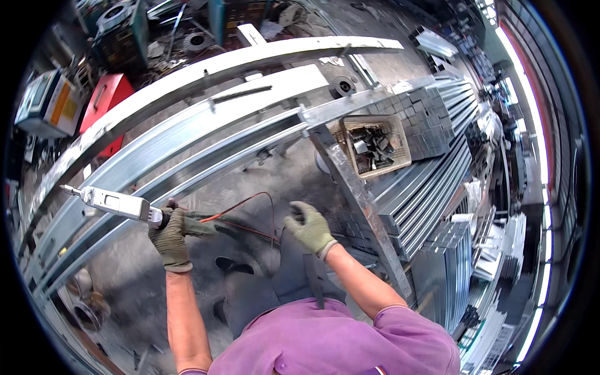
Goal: The person aligns and welds metal frame components using a welding torch. They position square metal tubes, apply welds at joints, and reposition the assembly to access different sides for welding.
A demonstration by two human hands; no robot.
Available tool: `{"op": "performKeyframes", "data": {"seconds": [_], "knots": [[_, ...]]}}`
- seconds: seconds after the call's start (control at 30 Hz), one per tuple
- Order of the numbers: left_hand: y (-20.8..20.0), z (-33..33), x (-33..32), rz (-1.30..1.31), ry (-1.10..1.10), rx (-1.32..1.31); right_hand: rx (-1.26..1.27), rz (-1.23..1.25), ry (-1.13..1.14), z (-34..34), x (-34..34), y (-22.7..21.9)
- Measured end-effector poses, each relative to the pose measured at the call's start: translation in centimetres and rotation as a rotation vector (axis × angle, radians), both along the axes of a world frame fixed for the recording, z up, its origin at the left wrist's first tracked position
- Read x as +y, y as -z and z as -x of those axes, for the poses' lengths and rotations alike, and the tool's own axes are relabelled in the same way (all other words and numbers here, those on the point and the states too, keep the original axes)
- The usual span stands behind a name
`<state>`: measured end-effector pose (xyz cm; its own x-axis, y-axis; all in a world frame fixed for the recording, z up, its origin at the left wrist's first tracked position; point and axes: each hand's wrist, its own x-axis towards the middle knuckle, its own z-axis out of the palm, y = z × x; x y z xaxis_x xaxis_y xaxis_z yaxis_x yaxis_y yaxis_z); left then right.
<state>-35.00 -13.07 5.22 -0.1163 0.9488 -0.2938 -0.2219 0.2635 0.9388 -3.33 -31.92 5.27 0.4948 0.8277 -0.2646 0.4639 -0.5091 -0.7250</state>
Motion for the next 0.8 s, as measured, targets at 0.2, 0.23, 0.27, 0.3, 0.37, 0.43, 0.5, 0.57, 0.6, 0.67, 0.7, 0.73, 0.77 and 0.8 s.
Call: {"op": "performKeyframes", "data": {"seconds": [0.2,0.23,0.27,0.3,0.37,0.43,0.5,0.57,0.6,0.67,0.7,0.73,0.77,0.8], "knots": [[5.9,-8.7,6.1,-0.087,0.033,0.179,0.400,0.075,0.738,-24.5,-4.9,6.7],[6.0,-10.6,6.9,-0.060,0.063,0.253,0.469,0.019,0.878,-29.5,-5.6,8.6],[5.7,-12.2,7.5,-0.037,0.088,0.331,0.539,-0.040,1.012,-34.4,-6.0,10.7],[6.2,-13.1,8.1,-0.039,0.117,0.374,0.576,-0.063,1.080,-38.7,-4.8,11.7],[7.3,-12.2,8.6,0.019,0.172,0.453,0.653,-0.111,1.180,-47.1,-5.3,16.9],[7.9,-9.6,8.9,0.088,0.147,0.520,0.576,-0.055,1.248,-52.8,-3.1,20.2],[8.4,-8.8,9.7,0.131,0.131,0.554,0.454,0.060,1.288,-59.3,-4.5,25.1],[8.6,-7.8,11.2,0.179,0.127,0.581,0.290,0.146,1.275,-63.8,-6.7,30.0],[8.7,-7.5,11.8,0.205,0.118,0.591,0.225,0.174,1.251,-65.4,-7.0,31.5],[6.8,-8.9,10.4,0.244,0.045,0.595,0.192,0.141,1.193,-68.1,-4.4,32.3],[6.1,-8.8,9.7,0.228,0.024,0.601,0.195,0.122,1.193,-69.7,-3.3,33.1],[6.2,-9.4,10.2,0.217,0.025,0.597,0.183,0.105,1.217,-71.7,-3.9,34.6],[6.4,-9.8,10.8,0.221,0.047,0.590,0.050,0.242,1.219,-73.8,-4.4,36.1],[6.8,-10.6,11.8,0.230,0.077,0.573,-0.096,0.379,1.219,-76.2,-6.1,38.2]]}}
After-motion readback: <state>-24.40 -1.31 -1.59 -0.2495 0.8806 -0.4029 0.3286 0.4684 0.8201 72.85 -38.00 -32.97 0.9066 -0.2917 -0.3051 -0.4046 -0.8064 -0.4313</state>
